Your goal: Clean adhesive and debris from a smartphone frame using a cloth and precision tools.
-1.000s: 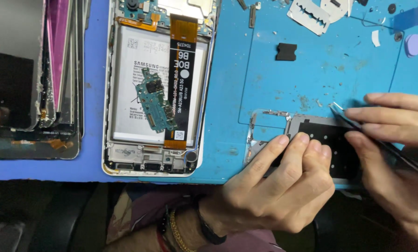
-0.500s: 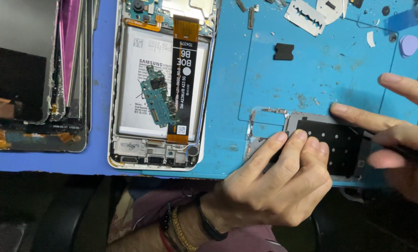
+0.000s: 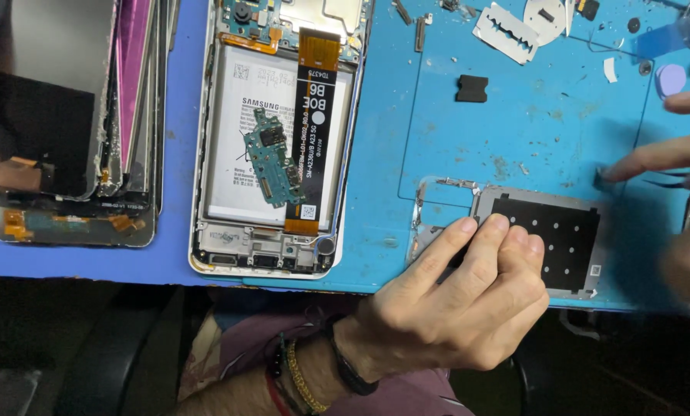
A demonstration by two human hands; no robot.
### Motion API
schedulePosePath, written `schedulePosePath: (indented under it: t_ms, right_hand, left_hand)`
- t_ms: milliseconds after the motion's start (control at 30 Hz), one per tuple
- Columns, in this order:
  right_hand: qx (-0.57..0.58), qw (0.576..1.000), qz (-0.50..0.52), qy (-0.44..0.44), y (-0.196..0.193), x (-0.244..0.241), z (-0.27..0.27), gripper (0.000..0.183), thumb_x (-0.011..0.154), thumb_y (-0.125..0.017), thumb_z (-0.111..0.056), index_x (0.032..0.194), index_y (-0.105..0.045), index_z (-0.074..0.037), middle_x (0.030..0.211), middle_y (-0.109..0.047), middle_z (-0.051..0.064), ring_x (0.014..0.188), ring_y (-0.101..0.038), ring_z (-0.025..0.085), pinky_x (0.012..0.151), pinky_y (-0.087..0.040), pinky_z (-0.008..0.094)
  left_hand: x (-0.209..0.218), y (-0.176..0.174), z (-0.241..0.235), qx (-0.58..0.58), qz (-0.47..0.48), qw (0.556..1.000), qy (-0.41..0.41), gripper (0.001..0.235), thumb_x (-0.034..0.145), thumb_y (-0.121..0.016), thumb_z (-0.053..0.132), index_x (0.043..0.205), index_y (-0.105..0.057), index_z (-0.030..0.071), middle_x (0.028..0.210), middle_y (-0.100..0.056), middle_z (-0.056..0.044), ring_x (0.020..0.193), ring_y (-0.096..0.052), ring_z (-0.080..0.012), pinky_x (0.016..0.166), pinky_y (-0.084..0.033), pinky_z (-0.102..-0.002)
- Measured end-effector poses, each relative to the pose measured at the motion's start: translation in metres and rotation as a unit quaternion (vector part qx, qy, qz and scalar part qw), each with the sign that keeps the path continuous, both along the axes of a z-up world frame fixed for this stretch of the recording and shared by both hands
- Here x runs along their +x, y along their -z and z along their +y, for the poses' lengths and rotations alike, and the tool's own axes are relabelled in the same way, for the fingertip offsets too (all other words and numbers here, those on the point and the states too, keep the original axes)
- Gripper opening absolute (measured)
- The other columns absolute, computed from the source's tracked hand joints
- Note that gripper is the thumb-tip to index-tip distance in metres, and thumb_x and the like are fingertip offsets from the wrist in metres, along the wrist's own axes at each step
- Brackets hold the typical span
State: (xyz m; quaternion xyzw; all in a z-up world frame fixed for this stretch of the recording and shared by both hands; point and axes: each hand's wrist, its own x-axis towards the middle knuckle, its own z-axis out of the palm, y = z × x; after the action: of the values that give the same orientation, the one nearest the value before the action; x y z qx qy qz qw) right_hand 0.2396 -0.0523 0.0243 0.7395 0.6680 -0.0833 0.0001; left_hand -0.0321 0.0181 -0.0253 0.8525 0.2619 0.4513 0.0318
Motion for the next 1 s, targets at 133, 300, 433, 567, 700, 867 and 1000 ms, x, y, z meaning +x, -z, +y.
schedulePosePath:
  t_ms: [133, 300, 433, 567, 700, 867, 1000]
  right_hand:
    - [0.1, 0.987, 0.034, -0.118, 0.01, 0.008, 0.0, 0.046, 0.128, -0.013, -0.017, 0.114, -0.046, 0.011, 0.129, -0.07, 0.027, 0.167, -0.045, 0.056, 0.145, -0.039, 0.065]
    - [0.088, 0.992, 0.082, -0.047, 0.024, 0.025, -0.023, 0.049, 0.129, -0.017, -0.021, 0.117, -0.053, 0.01, 0.14, -0.069, 0.025, 0.161, -0.043, 0.045, 0.137, -0.042, 0.055]
    - [0.082, 0.964, 0.247, 0.05, 0.033, 0.032, -0.039, 0.049, 0.122, -0.027, -0.038, 0.121, -0.053, 0.003, 0.126, -0.067, 0.017, 0.13, -0.057, 0.031, 0.116, -0.053, 0.042]
    - [0.07, 0.901, 0.404, 0.145, 0.036, 0.036, -0.049, 0.055, 0.116, -0.037, -0.055, 0.124, -0.053, -0.003, 0.113, -0.064, 0.01, 0.098, -0.07, 0.016, 0.094, -0.063, 0.029]
    - [0.1, 0.855, 0.467, 0.199, 0.008, -0.055, 0.004, 0.036, 0.109, -0.04, -0.006, 0.142, -0.036, 0.009, 0.119, -0.062, 0.026, 0.105, -0.067, 0.029, 0.1, -0.058, 0.033]
    - [0.113, 0.83, 0.456, 0.3, 0.036, -0.04, -0.016, 0.018, 0.11, -0.039, 0.006, 0.128, -0.043, 0.004, 0.144, -0.055, 0.016, 0.124, -0.066, 0.027, 0.106, -0.058, 0.03]
    - [0.118, 0.903, 0.347, 0.223, 0.014, -0.069, -0.003, 0.016, 0.111, -0.052, 0.018, 0.126, -0.047, 0.016, 0.137, -0.057, 0.025, 0.094, -0.063, 0.028, 0.088, -0.06, 0.033]
  left_hand:
    - [0.001, 0.0, 0.0, -0.006, -0.003, 1.0, 0.002, 0.013, 0.106, -0.085, 0.01, 0.098, -0.074, 0.011, 0.106, -0.07, 0.002, 0.108, -0.074, -0.0131, 0.098, -0.063, -0.026]
    - [0.002, 0.002, 0.0, 0.0, -0.004, 1.0, -0.005, 0.014, 0.105, -0.086, 0.01, 0.097, -0.075, 0.012, 0.104, -0.069, 0.004, 0.108, -0.074, -0.0118, 0.098, -0.063, -0.025]
    - [0.002, 0.002, 0.001, 0.0, 0.002, 1.0, 0.003, 0.012, 0.106, -0.085, 0.012, 0.099, -0.075, 0.012, 0.108, -0.069, 0.003, 0.109, -0.073, -0.0123, 0.098, -0.063, -0.025]
    - [0.003, 0.001, 0.001, 0.006, 0.005, 1.0, -0.003, 0.011, 0.106, -0.085, 0.012, 0.101, -0.075, 0.012, 0.107, -0.07, 0.002, 0.108, -0.074, -0.0126, 0.096, -0.064, -0.025]
    - [0.002, 0.001, 0.0, -0.001, 0.008, 1.0, 0.0, 0.009, 0.107, -0.084, 0.012, 0.103, -0.076, 0.012, 0.111, -0.07, 0.001, 0.109, -0.073, -0.0132, 0.098, -0.064, -0.025]
    - [0.002, 0.004, 0.002, 0.002, 0.015, 1.0, -0.013, 0.009, 0.108, -0.083, 0.013, 0.102, -0.076, 0.014, 0.109, -0.071, 0.004, 0.11, -0.073, -0.0113, 0.1, -0.063, -0.024]
    - [0.001, 0.007, 0.004, 0.021, 0.031, 0.999, -0.028, 0.006, 0.109, -0.083, 0.016, 0.107, -0.077, 0.016, 0.113, -0.071, 0.006, 0.11, -0.073, -0.0087, 0.1, -0.062, -0.022]
